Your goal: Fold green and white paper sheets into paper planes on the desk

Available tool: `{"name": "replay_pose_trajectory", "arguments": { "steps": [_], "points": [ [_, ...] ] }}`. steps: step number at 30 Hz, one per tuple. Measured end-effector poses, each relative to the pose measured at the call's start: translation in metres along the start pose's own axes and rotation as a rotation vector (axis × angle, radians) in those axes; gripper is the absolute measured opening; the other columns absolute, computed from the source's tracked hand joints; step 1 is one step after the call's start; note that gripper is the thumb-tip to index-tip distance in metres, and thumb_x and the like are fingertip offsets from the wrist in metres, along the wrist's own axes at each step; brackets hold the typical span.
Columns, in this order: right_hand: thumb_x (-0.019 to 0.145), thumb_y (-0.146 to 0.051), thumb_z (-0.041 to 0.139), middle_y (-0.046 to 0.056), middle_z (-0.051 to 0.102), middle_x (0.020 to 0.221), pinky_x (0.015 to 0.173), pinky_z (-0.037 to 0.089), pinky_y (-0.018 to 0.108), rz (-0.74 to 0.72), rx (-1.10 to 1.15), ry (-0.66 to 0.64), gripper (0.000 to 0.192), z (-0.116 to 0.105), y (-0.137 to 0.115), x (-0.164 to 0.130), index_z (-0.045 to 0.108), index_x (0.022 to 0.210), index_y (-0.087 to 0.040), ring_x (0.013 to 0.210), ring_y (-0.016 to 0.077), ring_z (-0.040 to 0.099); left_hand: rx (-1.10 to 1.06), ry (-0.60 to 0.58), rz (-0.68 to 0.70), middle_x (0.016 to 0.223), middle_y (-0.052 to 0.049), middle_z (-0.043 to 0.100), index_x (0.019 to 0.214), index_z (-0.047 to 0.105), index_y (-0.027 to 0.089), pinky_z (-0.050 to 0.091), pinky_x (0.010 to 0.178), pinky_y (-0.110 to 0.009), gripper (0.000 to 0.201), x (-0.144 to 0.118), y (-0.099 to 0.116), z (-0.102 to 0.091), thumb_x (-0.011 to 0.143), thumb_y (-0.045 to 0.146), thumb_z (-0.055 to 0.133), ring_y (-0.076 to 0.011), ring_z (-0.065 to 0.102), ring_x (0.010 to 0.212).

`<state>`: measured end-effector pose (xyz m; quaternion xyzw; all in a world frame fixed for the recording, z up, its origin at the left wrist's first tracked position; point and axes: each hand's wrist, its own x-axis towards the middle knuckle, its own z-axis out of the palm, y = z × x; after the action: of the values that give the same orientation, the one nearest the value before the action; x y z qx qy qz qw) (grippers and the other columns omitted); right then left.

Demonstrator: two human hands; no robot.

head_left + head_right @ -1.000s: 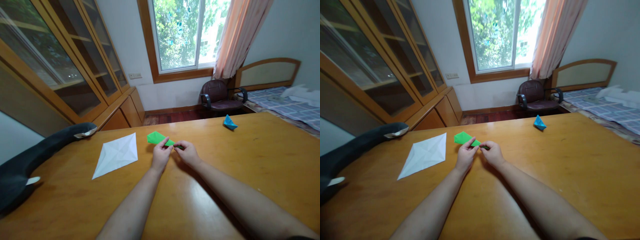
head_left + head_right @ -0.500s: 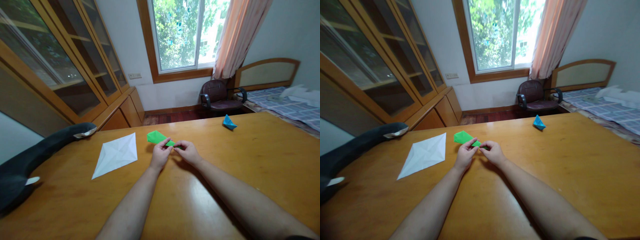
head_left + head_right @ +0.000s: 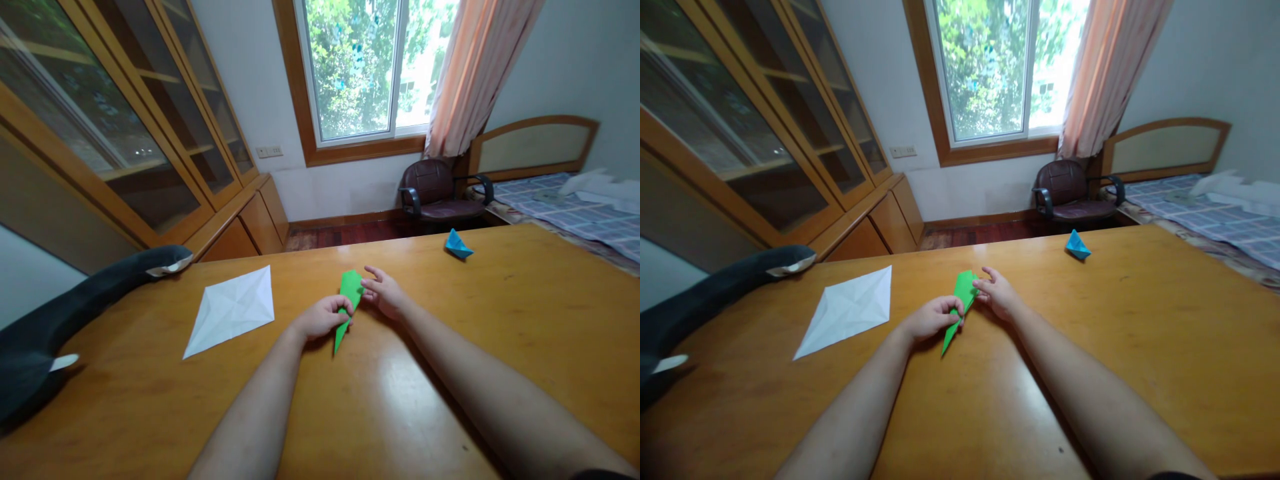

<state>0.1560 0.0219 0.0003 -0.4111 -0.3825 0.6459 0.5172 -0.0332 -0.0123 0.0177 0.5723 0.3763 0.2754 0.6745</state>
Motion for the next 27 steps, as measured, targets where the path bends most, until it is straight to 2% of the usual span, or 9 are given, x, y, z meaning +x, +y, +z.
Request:
{"name": "replay_pose_trajectory", "arguments": {
  "steps": [4,8,11,13,15,19,22,25,27],
  "points": [
    [0.059,-0.004,0.066,-0.002,0.064,0.070,0.050,0.051,0.024,0.027,-0.188,0.025,0.071,-0.006,0.003,0.003,0.051,0.127,-0.018,0.057,0.0148,0.064,0.073,-0.021,-0.047,0.062,0.005,0.060,0.089,0.051,0.021,0.040,0.051,-0.019,0.024,0.001,-0.005,0.000,0.068,0.017,0.062,-0.0104,0.058,0.052],
    [0.059,-0.004,0.066,-0.003,0.063,0.068,0.045,0.047,0.021,-0.073,-0.425,0.112,0.073,-0.011,0.008,0.009,0.052,0.129,-0.018,0.053,0.0132,0.061,0.145,0.228,-0.009,0.059,0.008,0.059,0.099,0.049,0.023,0.038,0.049,-0.018,0.034,0.008,-0.013,-0.007,0.068,0.016,0.062,-0.0097,0.054,0.047],
    [0.057,-0.004,0.067,-0.006,0.060,0.062,0.039,0.043,0.021,-0.090,-0.548,0.180,0.082,-0.014,0.010,0.010,0.047,0.136,-0.019,0.044,0.0115,0.055,0.408,0.440,0.096,0.060,0.004,0.061,0.093,0.058,0.022,0.038,0.051,-0.021,0.027,0.011,-0.013,-0.013,0.067,0.018,0.066,-0.0126,0.055,0.051],
    [0.057,-0.004,0.066,-0.005,0.061,0.061,0.039,0.042,0.022,-0.109,-0.627,0.202,0.085,-0.015,0.009,0.010,0.047,0.138,-0.017,0.042,0.0114,0.053,0.638,0.505,0.183,0.066,-0.001,0.064,0.083,0.064,0.022,0.041,0.057,-0.024,0.016,0.010,-0.010,-0.014,0.068,0.021,0.069,-0.0163,0.058,0.060],
    [0.055,-0.003,0.065,-0.001,0.066,0.067,0.045,0.045,0.023,-0.156,-0.730,0.223,0.084,-0.015,0.008,0.010,0.050,0.137,-0.015,0.047,0.0130,0.057,0.842,0.497,0.201,0.071,-0.005,0.067,0.075,0.066,0.023,0.042,0.065,-0.027,0.002,0.010,-0.006,-0.013,0.073,0.024,0.066,-0.0197,0.059,0.068],
    [0.054,-0.002,0.062,0.011,0.072,0.097,0.066,0.052,0.029,-0.230,-1.007,0.230,0.071,-0.017,0.003,0.011,0.062,0.124,-0.013,0.077,0.0219,0.067,1.114,0.419,0.165,0.081,-0.008,0.067,0.076,0.068,0.021,0.042,0.075,-0.030,0.020,0.013,-0.005,-0.008,0.085,0.026,0.051,-0.0224,0.060,0.079],
    [0.056,-0.004,0.062,0.015,0.070,0.109,0.078,0.051,0.033,-0.217,-1.220,0.191,0.062,-0.021,-0.001,0.010,0.066,0.117,-0.014,0.093,0.0274,0.066,1.198,0.402,0.181,0.087,-0.010,0.066,0.087,0.069,0.021,0.042,0.078,-0.033,0.022,0.017,-0.010,-0.004,0.088,0.026,0.047,-0.0240,0.059,0.084],
    [0.064,-0.011,0.065,0.017,0.069,0.104,0.076,0.049,0.036,-0.217,-1.413,0.184,0.049,-0.024,-0.007,0.005,0.069,0.112,-0.015,0.090,0.0292,0.065,1.219,0.435,0.190,0.091,-0.011,0.065,0.092,0.068,0.020,0.042,0.080,-0.035,0.020,0.021,-0.015,-0.001,0.088,0.026,0.049,-0.0251,0.058,0.087],
    [0.069,-0.017,0.066,0.018,0.067,0.105,0.078,0.046,0.037,-0.309,-1.506,0.184,0.039,-0.023,-0.012,0.000,0.071,0.108,-0.017,0.091,0.0298,0.062,1.202,0.461,0.186,0.093,-0.011,0.064,0.093,0.067,0.019,0.042,0.082,-0.035,0.017,0.023,-0.017,0.000,0.087,0.025,0.052,-0.0249,0.057,0.089]
  ]
}}
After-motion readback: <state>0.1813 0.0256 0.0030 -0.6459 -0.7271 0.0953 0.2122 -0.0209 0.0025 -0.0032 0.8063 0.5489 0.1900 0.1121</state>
